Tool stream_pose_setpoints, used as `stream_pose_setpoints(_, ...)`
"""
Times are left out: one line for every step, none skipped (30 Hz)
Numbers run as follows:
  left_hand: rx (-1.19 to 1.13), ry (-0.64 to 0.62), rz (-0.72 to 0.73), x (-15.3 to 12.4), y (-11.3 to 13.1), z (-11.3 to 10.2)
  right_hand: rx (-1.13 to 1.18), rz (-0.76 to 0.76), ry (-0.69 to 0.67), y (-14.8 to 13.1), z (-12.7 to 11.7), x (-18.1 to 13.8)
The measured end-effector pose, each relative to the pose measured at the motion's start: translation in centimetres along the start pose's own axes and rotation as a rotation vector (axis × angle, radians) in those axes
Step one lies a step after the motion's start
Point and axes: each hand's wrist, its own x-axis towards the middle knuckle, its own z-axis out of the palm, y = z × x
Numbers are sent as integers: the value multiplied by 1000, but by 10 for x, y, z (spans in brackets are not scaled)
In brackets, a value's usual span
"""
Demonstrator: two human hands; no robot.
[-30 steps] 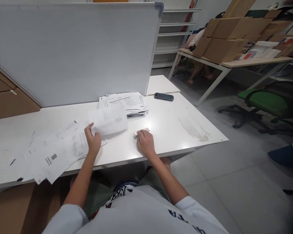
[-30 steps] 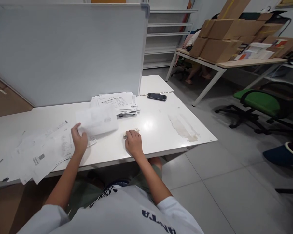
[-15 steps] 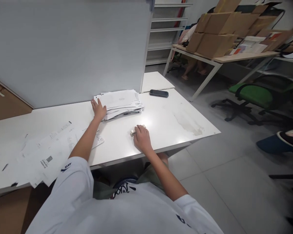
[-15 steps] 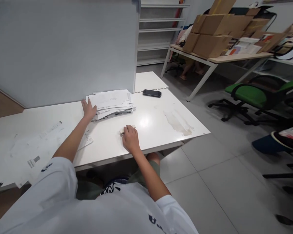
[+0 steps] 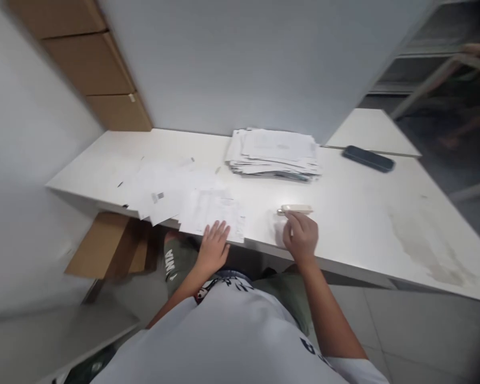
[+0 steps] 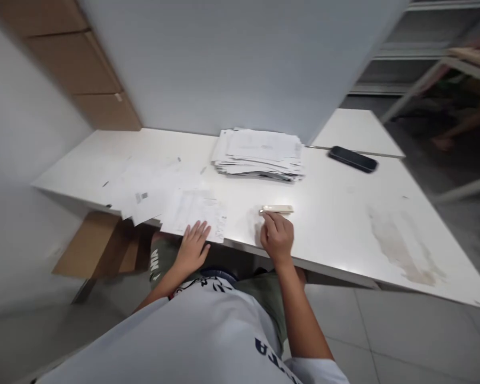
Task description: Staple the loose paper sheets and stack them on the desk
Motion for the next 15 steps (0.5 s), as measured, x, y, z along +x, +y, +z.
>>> stream_pose_setpoints(-8, 15, -14, -6, 2, 0, 33, -7, -23, -2, 0, -10)
stream_pose_setpoints(-12, 39, -41, -11, 1, -1, 69, 24, -28, -6, 0, -21)
stream_pose_setpoints(-13, 65, -76, -15, -2, -2, 113, 92, -10, -13, 0, -34)
stream_pose_setpoints(-12, 90, -112, -19, -6, -4, 170, 190, 19, -24, 1, -49)
stream_pose_setpoints(-12, 113, -141, -22, -11, -4, 237, 305, 44, -37, 1, -65)
stream_pose_setpoints(-17, 131, -156, -26, -17, -4, 330, 418, 46, -52, 3, -81)
stream_pose_setpoints(-30, 153, -162, -30, -23, -4, 430, 540, 33, -67, 5, -96)
stream_pose_setpoints(-51, 192, -173, -34, -29, -3, 463, 583, 2, -81, 8, -109)
stream_pose_setpoints(-76, 249, -196, -37, -34, -2, 533, 645, -58, -93, 12, -119)
stream_pose_setpoints(-103, 315, -228, -41, -39, -1, 684, 774, -163, -103, 16, -126)
stream_pose_setpoints(-131, 383, -271, -44, -44, 0, 825, 881, -277, -110, 20, -128)
stream_pose_setpoints(-160, 448, -327, -46, -49, 0, 971, 984, -396, -115, 23, -127)
stream_pose_setpoints(-197, 513, -395, -48, -54, 0, 1097, 1061, -500, -118, 26, -122)
stream_pose_setpoints(-254, 579, -470, -49, -59, -1, 1187, 1098, -575, -121, 29, -114)
stream_pose_setpoints(-346, 659, -557, -49, -65, -2, 1255, 1111, -619, -124, 30, -104)
